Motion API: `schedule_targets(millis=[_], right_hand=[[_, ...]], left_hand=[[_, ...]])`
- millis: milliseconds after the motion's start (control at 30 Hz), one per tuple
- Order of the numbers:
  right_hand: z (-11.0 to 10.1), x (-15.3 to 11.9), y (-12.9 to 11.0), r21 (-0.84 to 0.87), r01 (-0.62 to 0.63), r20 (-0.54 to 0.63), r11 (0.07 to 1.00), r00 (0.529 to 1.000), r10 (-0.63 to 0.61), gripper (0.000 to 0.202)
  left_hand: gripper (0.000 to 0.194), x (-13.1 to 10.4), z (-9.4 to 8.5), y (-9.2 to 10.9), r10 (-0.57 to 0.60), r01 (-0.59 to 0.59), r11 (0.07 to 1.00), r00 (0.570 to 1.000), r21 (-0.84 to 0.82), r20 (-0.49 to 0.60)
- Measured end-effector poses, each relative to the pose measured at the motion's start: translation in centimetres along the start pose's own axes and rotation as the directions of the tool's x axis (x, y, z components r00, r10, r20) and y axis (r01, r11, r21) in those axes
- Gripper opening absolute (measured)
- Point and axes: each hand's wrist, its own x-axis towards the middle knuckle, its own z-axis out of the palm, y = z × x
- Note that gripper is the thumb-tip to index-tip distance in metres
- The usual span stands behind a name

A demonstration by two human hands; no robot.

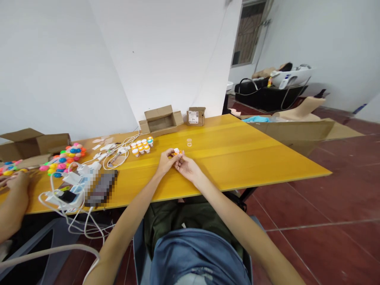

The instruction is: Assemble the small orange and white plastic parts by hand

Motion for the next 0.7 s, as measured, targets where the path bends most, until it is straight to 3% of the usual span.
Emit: schedule_targets(millis=[167,400,700], right_hand=[[-0.03,-0.11,0.34,-0.015,0.050,-0.029,0.999,0.998,-0.050,0.017],[0.68,-0.47,0.04,0.013,-0.001,-0.115,1.000,0.993,0.002,0.015],[0.17,-0.15,0.25,-0.056,0.054,-0.033,0.997,0.998,-0.056,0.014]], left_hand=[[0.024,0.02,0.22,-0.08,-0.014,0.013,1.000,1.000,-0.008,-0.027],[0.026,-0.06,-0.02,0.04,-0.038,0.039,0.998,0.999,-0.047,0.021],[0.028,-0.07,-0.21,-0.13,-0.024,0.025,0.998,0.999,-0.049,0.040]])
